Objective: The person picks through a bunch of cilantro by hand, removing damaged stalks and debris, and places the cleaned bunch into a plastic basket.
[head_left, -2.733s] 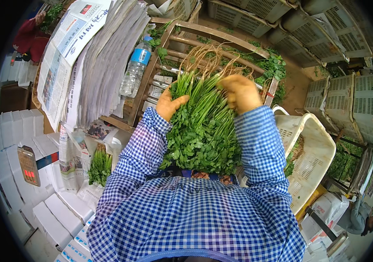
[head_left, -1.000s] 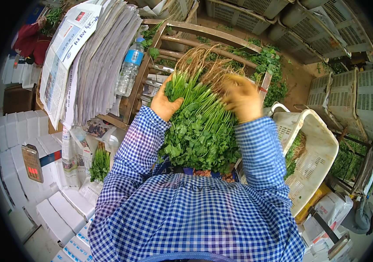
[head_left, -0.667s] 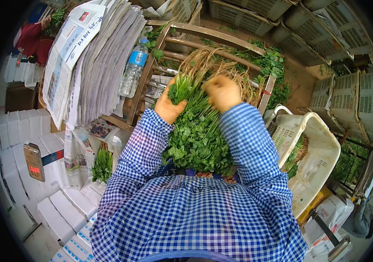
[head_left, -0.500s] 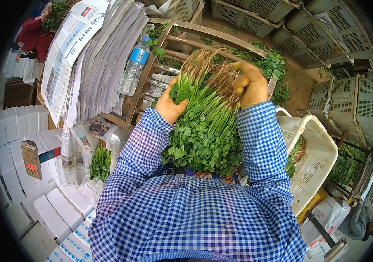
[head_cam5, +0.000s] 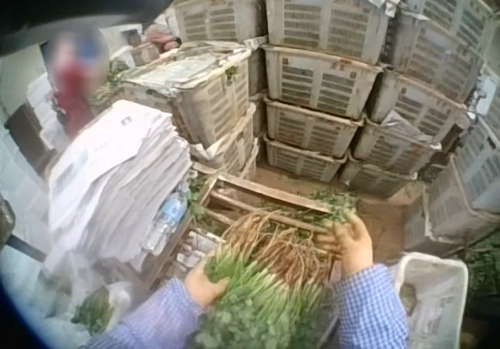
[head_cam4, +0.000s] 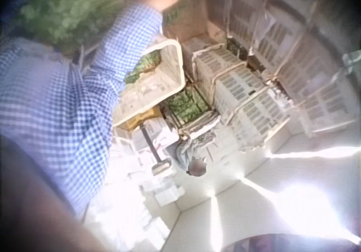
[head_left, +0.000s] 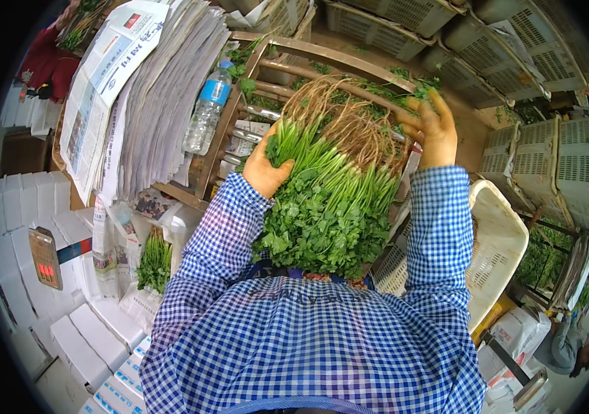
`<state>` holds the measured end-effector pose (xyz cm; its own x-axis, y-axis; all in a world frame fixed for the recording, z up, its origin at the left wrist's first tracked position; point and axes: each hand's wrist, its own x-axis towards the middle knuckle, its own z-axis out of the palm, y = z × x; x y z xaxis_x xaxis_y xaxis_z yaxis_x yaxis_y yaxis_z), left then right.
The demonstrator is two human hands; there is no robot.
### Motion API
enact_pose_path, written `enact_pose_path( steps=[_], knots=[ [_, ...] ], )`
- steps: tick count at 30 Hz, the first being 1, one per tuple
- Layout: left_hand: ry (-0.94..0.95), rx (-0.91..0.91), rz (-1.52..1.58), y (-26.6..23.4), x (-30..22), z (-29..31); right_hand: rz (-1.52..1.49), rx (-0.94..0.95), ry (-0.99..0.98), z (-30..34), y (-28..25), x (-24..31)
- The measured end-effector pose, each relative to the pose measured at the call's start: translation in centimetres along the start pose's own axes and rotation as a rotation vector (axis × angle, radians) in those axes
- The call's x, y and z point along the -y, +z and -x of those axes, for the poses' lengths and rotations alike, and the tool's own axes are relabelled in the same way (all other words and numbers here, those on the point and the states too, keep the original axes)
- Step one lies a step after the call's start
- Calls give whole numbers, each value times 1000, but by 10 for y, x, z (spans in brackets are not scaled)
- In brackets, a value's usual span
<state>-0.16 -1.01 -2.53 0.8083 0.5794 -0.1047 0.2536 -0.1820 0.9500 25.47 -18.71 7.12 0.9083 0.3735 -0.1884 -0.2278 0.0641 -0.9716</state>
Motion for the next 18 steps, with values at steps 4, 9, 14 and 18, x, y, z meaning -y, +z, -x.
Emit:
enact_pose_path(
  steps=[4, 9, 14, 18],
  knots=[
    [154, -136, -395, 5, -26, 7, 458, -45, 312, 53, -51, -11],
    [535, -5, -852, 21, -71, 23, 424, 50, 398, 126, -66, -58],
    [346, 402, -1024, 45, -99, 19, 612, 176, 365, 139, -47, -66],
    [261, 345, -1078, 56, -107, 21, 586, 59, 257, 149, -49, -63]
  ],
)
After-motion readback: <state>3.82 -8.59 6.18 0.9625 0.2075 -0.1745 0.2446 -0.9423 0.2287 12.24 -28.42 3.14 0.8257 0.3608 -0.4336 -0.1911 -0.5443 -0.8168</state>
